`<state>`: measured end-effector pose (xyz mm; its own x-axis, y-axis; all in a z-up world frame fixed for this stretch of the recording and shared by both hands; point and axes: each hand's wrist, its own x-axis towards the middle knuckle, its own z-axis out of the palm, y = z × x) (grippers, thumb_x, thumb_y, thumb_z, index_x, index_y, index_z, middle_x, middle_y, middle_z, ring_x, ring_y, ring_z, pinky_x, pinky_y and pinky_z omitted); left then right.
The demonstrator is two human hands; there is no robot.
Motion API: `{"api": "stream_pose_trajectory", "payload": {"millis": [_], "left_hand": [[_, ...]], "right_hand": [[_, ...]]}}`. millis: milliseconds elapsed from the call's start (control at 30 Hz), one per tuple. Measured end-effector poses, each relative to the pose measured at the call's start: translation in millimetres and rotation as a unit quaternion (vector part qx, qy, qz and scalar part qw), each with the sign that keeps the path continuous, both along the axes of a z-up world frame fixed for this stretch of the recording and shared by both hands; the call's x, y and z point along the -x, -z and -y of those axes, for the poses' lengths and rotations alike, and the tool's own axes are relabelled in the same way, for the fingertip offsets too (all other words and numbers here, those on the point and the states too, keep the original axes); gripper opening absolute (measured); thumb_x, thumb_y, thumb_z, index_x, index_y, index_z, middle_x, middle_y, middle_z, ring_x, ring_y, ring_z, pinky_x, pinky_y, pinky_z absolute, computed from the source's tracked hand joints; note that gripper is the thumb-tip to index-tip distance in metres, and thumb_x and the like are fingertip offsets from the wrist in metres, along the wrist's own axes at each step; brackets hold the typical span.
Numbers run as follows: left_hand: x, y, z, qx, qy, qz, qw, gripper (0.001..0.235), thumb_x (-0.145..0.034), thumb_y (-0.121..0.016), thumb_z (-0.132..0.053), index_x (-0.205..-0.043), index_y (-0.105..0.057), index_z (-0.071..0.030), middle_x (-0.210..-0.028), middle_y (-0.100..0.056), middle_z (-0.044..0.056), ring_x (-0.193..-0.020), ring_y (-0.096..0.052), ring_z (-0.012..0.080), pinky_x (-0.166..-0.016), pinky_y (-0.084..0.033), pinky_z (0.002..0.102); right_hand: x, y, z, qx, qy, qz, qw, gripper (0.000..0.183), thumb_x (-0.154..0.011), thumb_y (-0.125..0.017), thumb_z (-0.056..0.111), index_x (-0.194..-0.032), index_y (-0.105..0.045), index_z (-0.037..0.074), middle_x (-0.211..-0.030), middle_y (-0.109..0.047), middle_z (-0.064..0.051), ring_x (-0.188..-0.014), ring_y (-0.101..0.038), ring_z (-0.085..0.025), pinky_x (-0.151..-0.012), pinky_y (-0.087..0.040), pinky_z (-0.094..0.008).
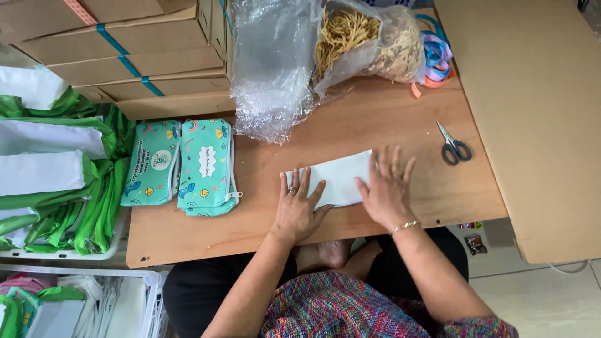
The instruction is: Turning fabric pouches inside out and using a card to push out the corners to shape them.
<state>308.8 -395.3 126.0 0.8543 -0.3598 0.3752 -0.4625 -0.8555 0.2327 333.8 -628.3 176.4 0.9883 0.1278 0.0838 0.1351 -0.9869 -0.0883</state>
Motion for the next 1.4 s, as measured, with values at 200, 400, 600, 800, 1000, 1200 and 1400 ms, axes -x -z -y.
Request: {"api": "stream_pose_trajectory", "payload": {"millis": [200, 400, 600, 800, 1000, 1200, 1400], "left_hand": [[-6, 21, -1, 0.128, 0.008, 0.012, 0.992, 0.021, -0.092, -0.069, -0.043, -0.096, -0.083, -0.027, -0.125, -0.073, -0.001, -0.131, -0.061, 0.0354, -0.12, -0.027, 0.06], [-11, 23, 4, 0.171, -0.042, 0.068, 0.982, 0.021, -0.091, -0.073, -0.039, -0.082, -0.079, -0.021, -0.092, -0.069, -0.004, -0.106, -0.069, 0.0241, -0.114, -0.038, 0.053], [-11, 20, 1, 0.131, -0.085, 0.165, 0.974, 0.023, -0.092, -0.075, -0.041, -0.076, -0.072, -0.025, -0.071, -0.057, -0.006, -0.069, -0.063, 0.0179, -0.078, -0.05, 0.036], [-1, 8, -5, 0.138, -0.157, 0.149, 0.966, 0.02, -0.092, -0.073, -0.032, -0.076, -0.07, -0.022, -0.071, -0.059, -0.003, -0.069, -0.066, 0.0205, -0.08, -0.048, 0.037], [5, -41, 2, 0.079, -0.088, 0.091, 0.989, 0.039, -0.076, -0.079, -0.048, -0.095, -0.077, -0.014, -0.084, -0.067, 0.005, -0.08, -0.068, 0.0291, -0.091, -0.044, 0.05], [-31, -57, 19, 0.146, 0.098, 0.073, 0.982, 0.03, -0.095, -0.064, -0.019, -0.122, -0.072, -0.007, -0.122, -0.066, 0.015, -0.101, -0.069, 0.0378, -0.083, -0.054, 0.043], [-40, -42, 21, 0.15, 0.092, 0.091, 0.98, 0.02, -0.099, -0.059, -0.017, -0.105, -0.076, -0.009, -0.096, -0.071, 0.008, -0.085, -0.073, 0.0263, -0.073, -0.055, 0.033]], "right_hand": [[21, 18, 9, -0.003, -0.039, -0.072, 0.997, 0.057, -0.107, -0.031, 0.055, -0.157, -0.042, 0.029, -0.167, -0.033, -0.001, -0.158, -0.014, -0.037, -0.119, 0.006, -0.074], [-8, 49, 75, 0.033, 0.074, 0.074, 0.994, 0.048, -0.106, -0.046, 0.048, -0.14, -0.067, 0.02, -0.167, -0.044, -0.015, -0.157, -0.026, -0.048, -0.121, -0.008, -0.073], [18, 17, 13, -0.207, -0.095, 0.246, 0.942, 0.027, -0.096, -0.064, 0.03, -0.118, -0.075, 0.017, -0.123, -0.064, -0.003, -0.114, -0.061, -0.03, -0.109, -0.038, -0.05], [15, 13, -6, -0.351, 0.055, 0.116, 0.928, 0.063, -0.089, -0.081, 0.027, -0.142, -0.057, 0.003, -0.117, -0.063, -0.02, -0.1, -0.067, -0.038, -0.08, -0.055, -0.049], [-3, 45, -22, -0.524, 0.054, 0.144, 0.838, 0.036, -0.092, -0.075, 0.001, -0.128, -0.072, 0.004, -0.099, -0.069, -0.015, -0.088, -0.069, -0.018, -0.076, -0.058, -0.03], [4, -11, -57, -0.452, -0.084, 0.215, 0.862, 0.041, -0.088, -0.076, -0.005, -0.127, -0.073, 0.008, -0.093, -0.07, -0.01, -0.079, -0.071, -0.023, -0.071, -0.058, -0.035], [2, -9, -55, -0.434, -0.123, 0.24, 0.86, 0.045, -0.089, -0.072, -0.007, -0.132, -0.07, 0.005, -0.093, -0.07, -0.011, -0.079, -0.071, -0.026, -0.071, -0.057, -0.037]]}}
